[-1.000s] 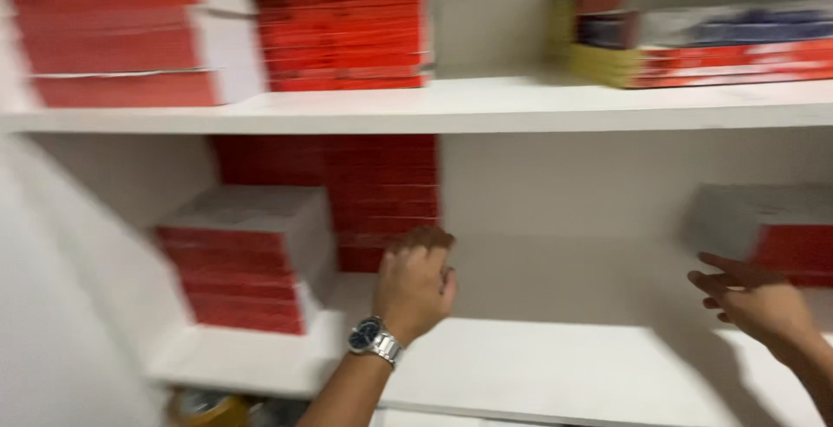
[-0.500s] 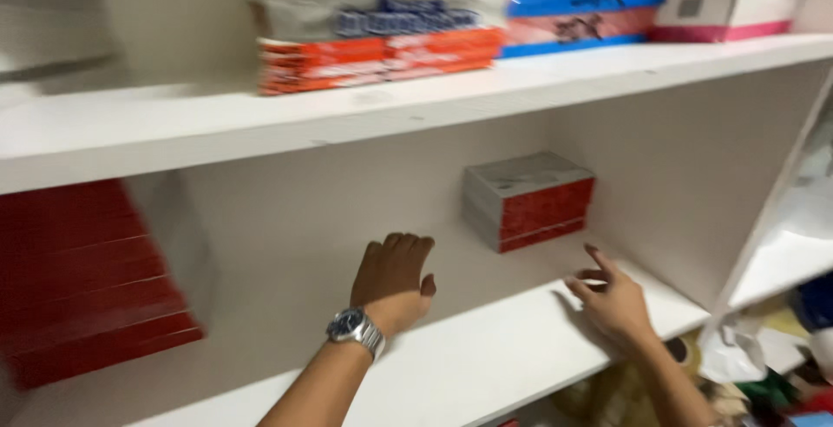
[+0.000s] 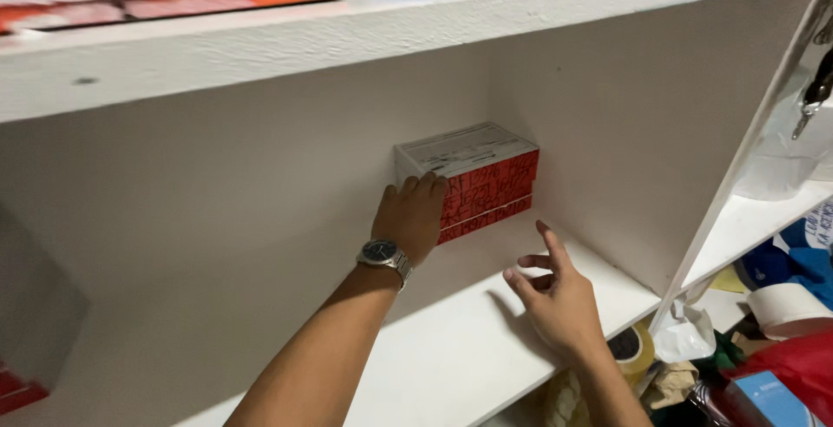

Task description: The person repeatedly picks up stacks of red and white paper from a white shelf, flips them over, and places them back in the same location. The person handles the paper stacks one at a time, aligning them neatly on the shelf.

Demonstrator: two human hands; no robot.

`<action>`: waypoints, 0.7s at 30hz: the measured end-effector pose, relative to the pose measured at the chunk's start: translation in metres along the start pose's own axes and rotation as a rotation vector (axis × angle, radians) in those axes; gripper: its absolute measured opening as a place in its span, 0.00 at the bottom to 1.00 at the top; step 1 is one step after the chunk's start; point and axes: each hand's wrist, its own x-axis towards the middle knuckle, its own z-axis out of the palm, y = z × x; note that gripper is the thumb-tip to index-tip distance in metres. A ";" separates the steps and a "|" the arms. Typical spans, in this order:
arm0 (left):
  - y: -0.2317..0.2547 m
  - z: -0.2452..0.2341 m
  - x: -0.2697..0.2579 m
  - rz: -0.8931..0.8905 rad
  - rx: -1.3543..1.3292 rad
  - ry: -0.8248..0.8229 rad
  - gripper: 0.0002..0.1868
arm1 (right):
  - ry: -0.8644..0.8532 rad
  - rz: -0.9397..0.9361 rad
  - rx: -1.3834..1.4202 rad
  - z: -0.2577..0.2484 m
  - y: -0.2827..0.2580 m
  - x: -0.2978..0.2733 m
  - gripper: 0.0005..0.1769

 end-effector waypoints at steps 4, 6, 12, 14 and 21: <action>0.003 0.011 0.024 -0.016 -0.007 -0.049 0.26 | 0.015 0.017 0.049 0.002 0.006 0.006 0.48; 0.004 0.012 0.035 -0.093 0.014 -0.126 0.29 | 0.014 0.022 0.091 0.003 0.006 0.007 0.48; -0.001 -0.003 0.055 -0.145 0.006 -0.194 0.36 | 0.024 0.047 0.123 0.004 0.002 0.008 0.47; -0.004 -0.016 0.059 -0.181 -0.012 -0.246 0.41 | 0.028 0.044 0.124 0.005 0.006 0.011 0.47; -0.014 -0.009 0.068 -0.235 -0.041 -0.219 0.43 | 0.044 0.020 0.122 0.006 0.013 0.014 0.47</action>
